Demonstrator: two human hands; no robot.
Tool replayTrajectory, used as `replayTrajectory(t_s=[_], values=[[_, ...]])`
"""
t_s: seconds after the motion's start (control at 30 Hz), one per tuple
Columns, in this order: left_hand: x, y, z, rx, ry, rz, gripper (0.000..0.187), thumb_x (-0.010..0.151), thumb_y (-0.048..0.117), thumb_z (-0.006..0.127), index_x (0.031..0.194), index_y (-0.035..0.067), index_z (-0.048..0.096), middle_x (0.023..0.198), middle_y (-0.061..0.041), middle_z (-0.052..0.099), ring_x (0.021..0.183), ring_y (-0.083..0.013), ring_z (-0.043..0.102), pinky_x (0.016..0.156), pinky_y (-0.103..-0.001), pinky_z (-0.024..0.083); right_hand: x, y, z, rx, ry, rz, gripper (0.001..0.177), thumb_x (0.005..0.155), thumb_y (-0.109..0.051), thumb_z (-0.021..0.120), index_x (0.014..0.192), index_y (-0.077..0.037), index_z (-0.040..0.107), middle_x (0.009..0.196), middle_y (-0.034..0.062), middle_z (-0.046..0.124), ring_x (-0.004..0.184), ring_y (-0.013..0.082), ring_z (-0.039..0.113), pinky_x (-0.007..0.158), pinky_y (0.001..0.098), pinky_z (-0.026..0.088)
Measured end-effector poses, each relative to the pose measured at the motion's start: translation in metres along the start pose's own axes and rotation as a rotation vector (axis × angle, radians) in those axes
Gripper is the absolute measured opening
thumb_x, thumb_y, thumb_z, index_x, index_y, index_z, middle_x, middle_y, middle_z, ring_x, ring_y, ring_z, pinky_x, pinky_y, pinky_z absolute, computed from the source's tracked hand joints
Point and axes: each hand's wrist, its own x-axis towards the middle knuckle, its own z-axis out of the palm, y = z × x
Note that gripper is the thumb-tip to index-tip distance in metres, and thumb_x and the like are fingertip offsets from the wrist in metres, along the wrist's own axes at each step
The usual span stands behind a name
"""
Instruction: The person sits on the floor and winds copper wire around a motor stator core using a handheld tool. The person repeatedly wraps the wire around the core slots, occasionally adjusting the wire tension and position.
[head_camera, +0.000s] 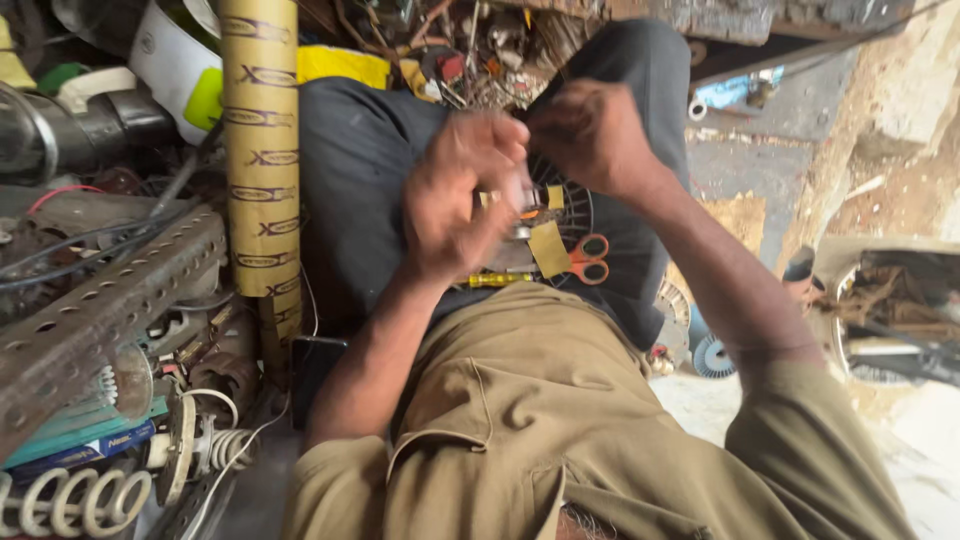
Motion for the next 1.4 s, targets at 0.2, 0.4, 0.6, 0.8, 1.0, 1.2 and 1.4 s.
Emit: replayTrajectory(t_s=[0.2,0.4,0.6,0.8,1.0,1.2,1.4], values=[[0.061,-0.011,-0.037,0.614,-0.653,-0.147,0.010,0.089,0.014,0.077,0.089,0.005,0.073,0.093,-0.006,0.071,0.092,-0.0216,0.069,0.085,-0.038,0.055,-0.024,-0.046,0.002,-0.280,-0.080,-0.214,0.008,0.082,-0.002,0.080,0.082,-0.003,0.072,0.075,0.0110,0.063,0.066,0.0267,0.061,0.055,0.0412,0.044],[-0.022,-0.003,-0.037,0.793,-0.250,0.131,0.006,0.091,0.008,0.072,0.088,0.002,0.072,0.111,-0.008,0.069,0.098,-0.0287,0.071,0.091,-0.048,0.050,-0.054,-0.050,-0.007,0.098,-0.132,0.238,0.012,0.080,0.006,0.076,0.087,-0.004,0.077,0.088,0.0080,0.078,0.072,0.0181,0.069,0.063,0.0310,0.054],[-0.007,0.001,0.001,-0.079,0.118,0.001,0.004,0.089,0.006,0.066,0.093,0.005,0.067,0.118,-0.006,0.063,0.084,-0.0160,0.068,0.093,-0.030,0.057,-0.029,0.021,0.022,0.423,0.107,0.314,0.011,0.095,-0.002,0.082,0.093,-0.002,0.070,0.091,0.0119,0.074,0.087,0.0189,0.074,0.078,0.0317,0.061],[0.061,-0.010,-0.032,0.694,-0.582,-0.055,0.008,0.085,0.010,0.080,0.083,0.006,0.073,0.085,-0.006,0.070,0.085,-0.0220,0.068,0.078,-0.035,0.052,-0.037,-0.034,0.013,-0.257,-0.059,0.169,0.036,0.076,-0.024,0.098,0.088,0.000,0.074,0.082,0.0155,0.069,0.071,0.0262,0.066,0.059,0.0384,0.051],[-0.012,0.002,-0.008,0.459,-0.138,0.060,0.024,0.088,0.008,0.072,0.106,-0.006,0.064,0.112,-0.015,0.063,0.107,-0.0282,0.061,0.095,-0.038,0.053,-0.050,-0.068,-0.021,-0.176,-0.172,-0.077,0.022,0.079,-0.003,0.082,0.101,-0.004,0.078,0.088,0.0088,0.072,0.074,0.0236,0.068,0.063,0.0367,0.052],[-0.011,-0.003,0.000,0.337,0.011,0.154,0.004,0.092,0.003,0.071,0.095,0.003,0.068,0.118,-0.016,0.063,0.106,-0.0257,0.064,0.093,-0.037,0.054,-0.003,-0.012,0.003,0.090,0.032,0.151,0.016,0.083,-0.003,0.083,0.097,-0.006,0.076,0.082,0.0104,0.063,0.073,0.0268,0.066,0.064,0.0381,0.051],[0.067,0.001,-0.028,0.705,-0.565,-0.145,0.009,0.083,0.008,0.081,0.088,0.005,0.073,0.091,-0.007,0.069,0.083,-0.0205,0.069,0.076,-0.033,0.053,-0.028,-0.027,0.007,-0.143,-0.075,0.037,0.026,0.077,-0.012,0.090,0.093,-0.001,0.073,0.072,0.0104,0.059,0.060,0.0273,0.055,0.056,0.0407,0.043]])
